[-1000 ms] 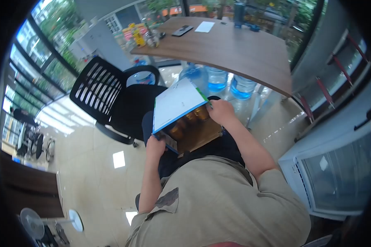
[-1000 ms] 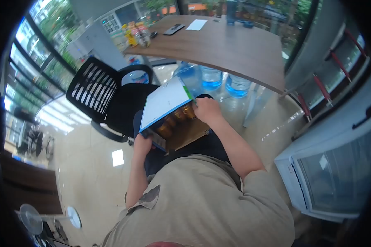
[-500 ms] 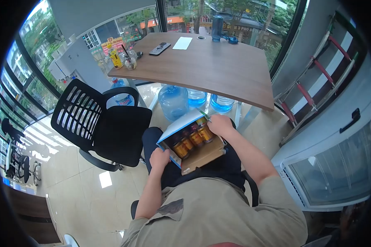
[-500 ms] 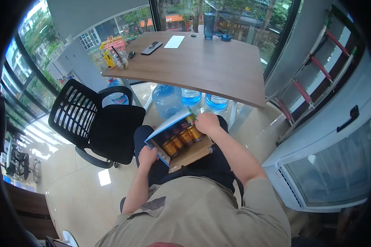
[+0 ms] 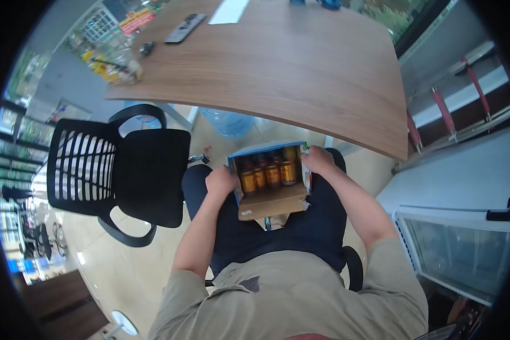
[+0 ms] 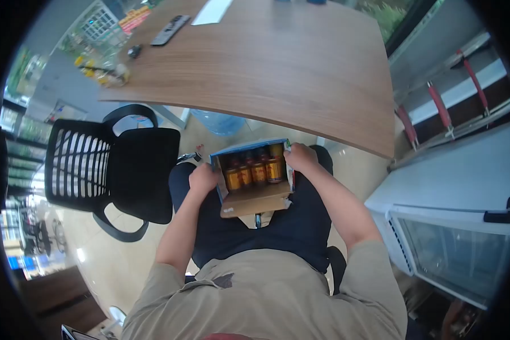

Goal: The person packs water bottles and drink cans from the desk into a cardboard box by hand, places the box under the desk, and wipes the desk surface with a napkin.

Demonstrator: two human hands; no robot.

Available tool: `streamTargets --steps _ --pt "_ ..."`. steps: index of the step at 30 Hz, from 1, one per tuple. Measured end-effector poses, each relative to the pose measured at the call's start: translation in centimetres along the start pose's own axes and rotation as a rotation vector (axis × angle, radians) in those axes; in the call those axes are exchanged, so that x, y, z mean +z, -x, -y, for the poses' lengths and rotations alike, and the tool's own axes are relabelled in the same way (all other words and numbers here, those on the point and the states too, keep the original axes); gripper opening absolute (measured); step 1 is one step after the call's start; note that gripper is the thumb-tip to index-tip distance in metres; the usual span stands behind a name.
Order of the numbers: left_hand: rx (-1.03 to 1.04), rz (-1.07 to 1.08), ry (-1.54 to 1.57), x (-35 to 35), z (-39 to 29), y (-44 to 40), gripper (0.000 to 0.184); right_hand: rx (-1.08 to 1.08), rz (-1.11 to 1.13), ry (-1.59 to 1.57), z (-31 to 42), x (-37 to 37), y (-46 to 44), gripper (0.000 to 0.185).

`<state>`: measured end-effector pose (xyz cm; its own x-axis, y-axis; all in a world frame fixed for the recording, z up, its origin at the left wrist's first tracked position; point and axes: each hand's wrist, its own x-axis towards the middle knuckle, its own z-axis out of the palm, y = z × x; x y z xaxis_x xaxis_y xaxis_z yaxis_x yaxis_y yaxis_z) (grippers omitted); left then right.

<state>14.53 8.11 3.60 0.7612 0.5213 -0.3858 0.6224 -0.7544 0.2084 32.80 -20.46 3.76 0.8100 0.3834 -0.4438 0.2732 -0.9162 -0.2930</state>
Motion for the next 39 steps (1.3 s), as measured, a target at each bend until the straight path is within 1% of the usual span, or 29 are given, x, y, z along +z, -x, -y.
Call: streamTargets --steps 1,3,4,5,6,7,8,10,11,13,15,17,18,20,23,33,39 --pt "0.023 0.028 -0.041 0.4 -0.1 -1.7 0.039 0.033 0.022 -0.014 -0.5 0.5 -0.9 0.043" --pt "0.035 0.053 -0.040 1.3 0.3 -4.5 0.042 0.039 0.127 0.083 0.4 0.3 -1.9 0.044" --pt "0.059 0.026 -0.034 2.3 0.7 -6.1 0.042 0.033 0.075 0.050 0.5 0.4 -2.4 0.044" --pt "0.081 0.054 -0.039 2.3 0.5 -7.7 0.042 0.022 0.017 0.019 0.4 0.6 -3.4 0.045" --pt "0.065 0.027 -0.026 2.9 0.4 -9.5 0.043 -0.054 -0.173 0.024 -0.8 2.2 -5.3 0.043" --pt "0.088 0.055 -0.026 2.8 0.1 -10.9 0.044 -0.129 -0.361 0.029 -1.9 4.1 -6.5 0.040" --pt "0.114 0.072 -0.020 2.4 -0.4 -12.4 0.044 -0.177 -0.469 0.029 -2.6 4.5 -7.7 0.040" --pt "0.113 0.086 -0.024 3.1 -1.4 -15.0 0.045 -0.187 -0.512 0.032 -3.2 3.5 -9.5 0.040" --pt "0.112 0.089 -0.031 3.4 -2.0 -15.9 0.049 -0.181 -0.520 0.037 -3.3 3.3 -10.1 0.040" --pt "0.224 -0.035 0.098 4.5 -2.9 -16.6 0.047 -0.176 -0.519 0.041 -3.7 2.9 -11.1 0.040" --pt "0.414 -0.152 -0.002 6.9 -2.4 -18.6 0.044 -0.178 -0.511 0.051 -3.7 3.1 -12.1 0.041" --pt "0.645 -0.436 0.012 7.0 -3.4 -19.6 0.044 -0.174 -0.516 0.054 -4.0 3.1 -12.6 0.041" --pt "0.688 -0.504 0.026 7.1 -4.0 -20.2 0.044 -0.174 -0.512 0.057 -4.1 3.0 -12.8 0.041" --pt "0.670 -0.502 0.052 7.4 -5.1 -20.6 0.044 -0.177 -0.505 0.066 -4.0 3.0 -13.4 0.041" --pt "0.587 -0.409 0.060 8.5 -6.2 -21.2 0.044 -0.192 -0.491 0.074 -4.0 2.9 -13.8 0.041" --pt "0.426 -0.215 0.083 11.3 -6.3 -21.3 0.043 -0.234 -0.497 0.077 -3.9 2.3 -15.6 0.042" --pt "0.380 -0.126 0.124 13.0 -5.9 -22.1 0.042 -0.247 -0.500 0.086 -3.9 2.0 -16.2 0.042"
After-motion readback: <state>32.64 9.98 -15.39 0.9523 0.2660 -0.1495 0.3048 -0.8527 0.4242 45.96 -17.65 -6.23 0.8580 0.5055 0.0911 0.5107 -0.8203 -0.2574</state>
